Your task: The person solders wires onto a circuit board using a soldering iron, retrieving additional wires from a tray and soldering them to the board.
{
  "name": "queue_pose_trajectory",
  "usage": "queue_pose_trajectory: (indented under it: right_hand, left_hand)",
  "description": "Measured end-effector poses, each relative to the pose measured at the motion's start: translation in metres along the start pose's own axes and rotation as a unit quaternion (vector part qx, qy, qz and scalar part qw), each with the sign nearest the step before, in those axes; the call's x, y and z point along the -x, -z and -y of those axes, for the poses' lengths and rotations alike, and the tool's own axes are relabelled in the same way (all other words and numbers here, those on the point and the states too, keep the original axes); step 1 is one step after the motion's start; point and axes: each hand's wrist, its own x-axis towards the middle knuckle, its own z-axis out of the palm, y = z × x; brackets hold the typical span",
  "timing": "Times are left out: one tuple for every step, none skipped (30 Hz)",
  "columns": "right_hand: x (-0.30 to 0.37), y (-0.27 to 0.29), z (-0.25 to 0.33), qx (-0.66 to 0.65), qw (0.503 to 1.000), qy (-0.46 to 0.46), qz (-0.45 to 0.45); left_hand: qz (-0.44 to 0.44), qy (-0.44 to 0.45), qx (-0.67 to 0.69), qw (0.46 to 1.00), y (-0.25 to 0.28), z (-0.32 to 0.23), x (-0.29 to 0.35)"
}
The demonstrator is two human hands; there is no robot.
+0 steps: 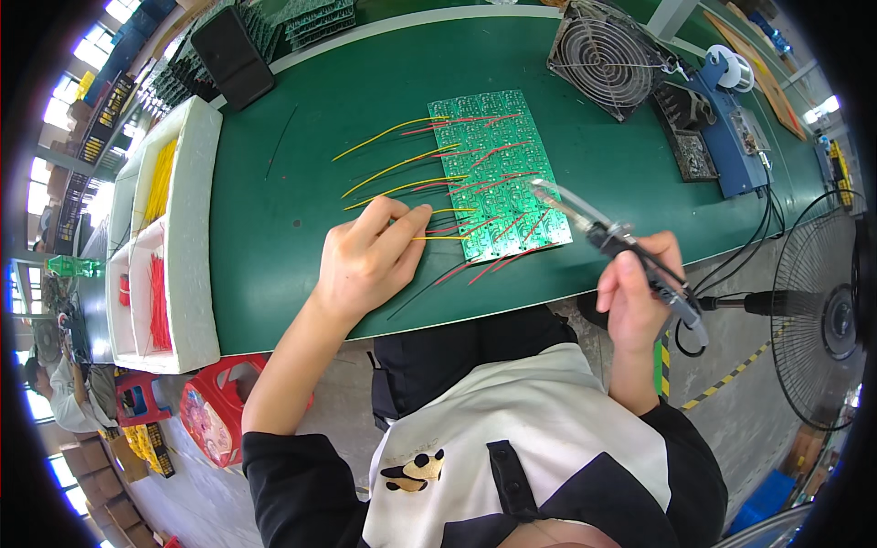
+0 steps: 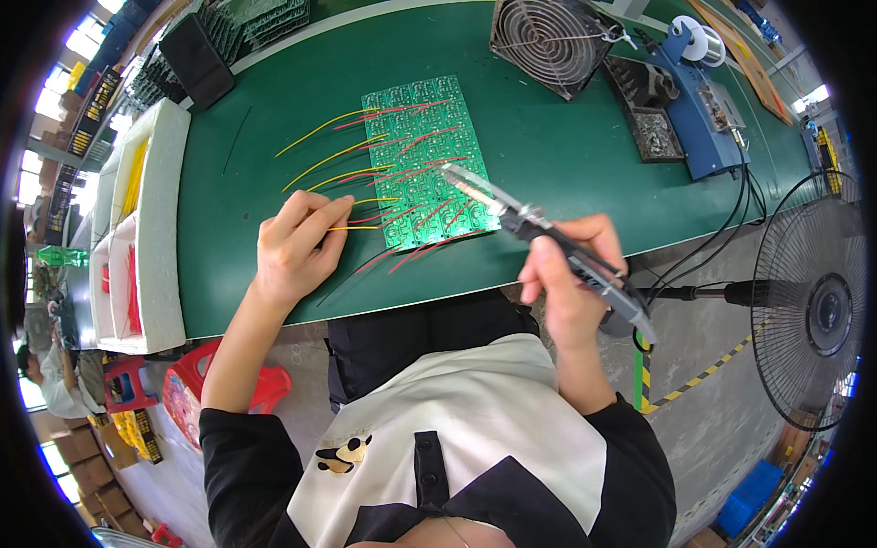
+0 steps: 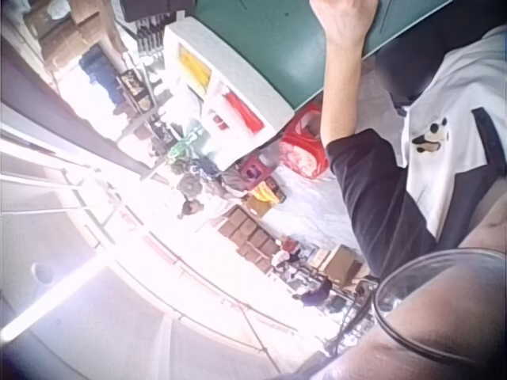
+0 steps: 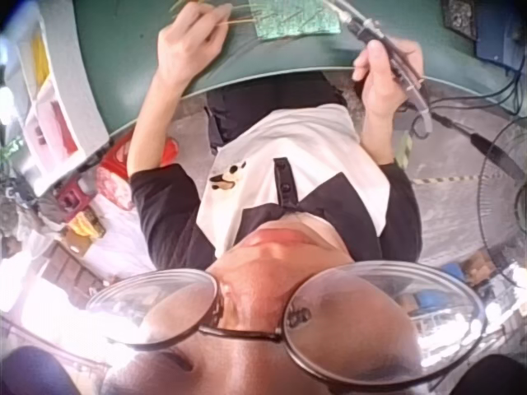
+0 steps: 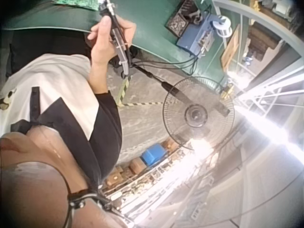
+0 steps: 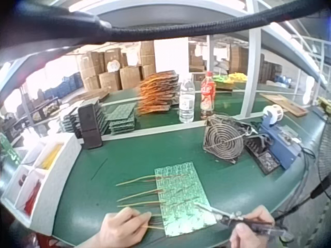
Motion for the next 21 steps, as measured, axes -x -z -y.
queue_pose_trajectory:
  right_hand:
    - [-0.003, 0.004, 0.002, 0.002, 0.999, 0.031, -0.017]
    - [-0.011, 0.007, 0.002, 0.003, 0.998, 0.056, -0.033]
    - [-0.020, 0.010, 0.001, 0.013, 0.996, 0.069, -0.054]
    - [-0.027, 0.012, 0.003, 0.011, 0.995, 0.062, -0.079]
    - [-0.033, 0.016, 0.003, 0.010, 0.993, 0.070, -0.095]
    - [-0.039, 0.020, 0.004, 0.008, 0.991, 0.079, -0.110]
    - [-0.043, 0.025, 0.006, 0.011, 0.990, 0.082, -0.117]
    - [-0.045, 0.029, 0.004, 0.009, 0.988, 0.093, -0.120]
    - [-0.047, 0.032, 0.002, 0.006, 0.987, 0.083, -0.136]
    - [-0.048, 0.034, 0.001, 0.003, 0.986, 0.075, -0.151]
    - [-0.049, 0.037, 0.000, 0.001, 0.984, 0.073, -0.165]
    - [-0.049, 0.040, -0.001, 0.000, 0.982, 0.065, -0.175]
    - [-0.050, 0.043, -0.003, -0.002, 0.983, 0.058, -0.177]
    - [-0.050, 0.043, -0.006, -0.008, 0.983, 0.048, -0.177]
    - [-0.049, 0.042, -0.006, -0.005, 0.984, 0.049, -0.174]
    - [-0.049, 0.041, -0.005, -0.002, 0.984, 0.050, -0.171]
    - [-0.049, 0.040, -0.006, -0.008, 0.984, 0.056, -0.169]
    - [-0.047, 0.040, -0.003, -0.006, 0.984, 0.043, -0.173]
    - [-0.047, 0.039, -0.004, -0.011, 0.984, 0.048, -0.170]
    - [-0.046, 0.040, -0.005, -0.016, 0.984, 0.050, -0.168]
    - [-0.045, 0.041, -0.004, -0.012, 0.985, 0.049, -0.168]
  left_hand:
    - [-0.002, -0.004, 0.000, 1.000, 0.001, -0.001, 0.000]
    - [-0.001, 0.005, 0.008, 1.000, 0.000, 0.000, -0.001]
    - [0.000, 0.014, 0.017, 1.000, 0.000, 0.001, -0.002]
    - [0.000, 0.014, 0.016, 1.000, 0.000, 0.003, -0.002]
    - [0.006, 0.018, 0.015, 1.000, 0.000, 0.002, -0.004]
    - [0.011, 0.022, 0.012, 1.000, 0.000, 0.002, -0.005]
    - [0.008, 0.016, 0.013, 1.000, 0.002, 0.002, -0.006]
    - [0.002, 0.004, 0.003, 1.000, 0.000, 0.004, -0.006]
    - [-0.006, -0.009, -0.006, 1.000, 0.000, 0.005, -0.007]
    - [-0.004, -0.001, -0.003, 1.000, 0.002, 0.003, -0.005]
    - [0.001, 0.006, 0.002, 1.000, 0.000, 0.002, -0.007]
    - [0.005, 0.011, 0.006, 1.000, 0.000, 0.000, -0.007]
    - [0.005, 0.013, 0.002, 1.000, 0.000, -0.002, -0.009]
    - [0.007, 0.016, -0.007, 1.000, 0.003, -0.004, -0.008]
    - [0.009, 0.015, -0.006, 1.000, 0.005, -0.004, -0.007]
    - [0.011, 0.014, -0.005, 1.000, 0.007, -0.004, -0.008]
    - [0.006, 0.005, -0.025, 1.000, 0.010, -0.006, -0.010]
    - [0.000, -0.004, -0.041, 0.999, 0.014, -0.009, -0.012]
    - [-0.018, -0.011, -0.041, 0.999, 0.016, -0.008, -0.013]
    - [-0.020, -0.012, -0.057, 0.998, 0.019, -0.009, -0.012]
    - [-0.017, -0.015, -0.084, 0.996, 0.022, -0.012, -0.012]
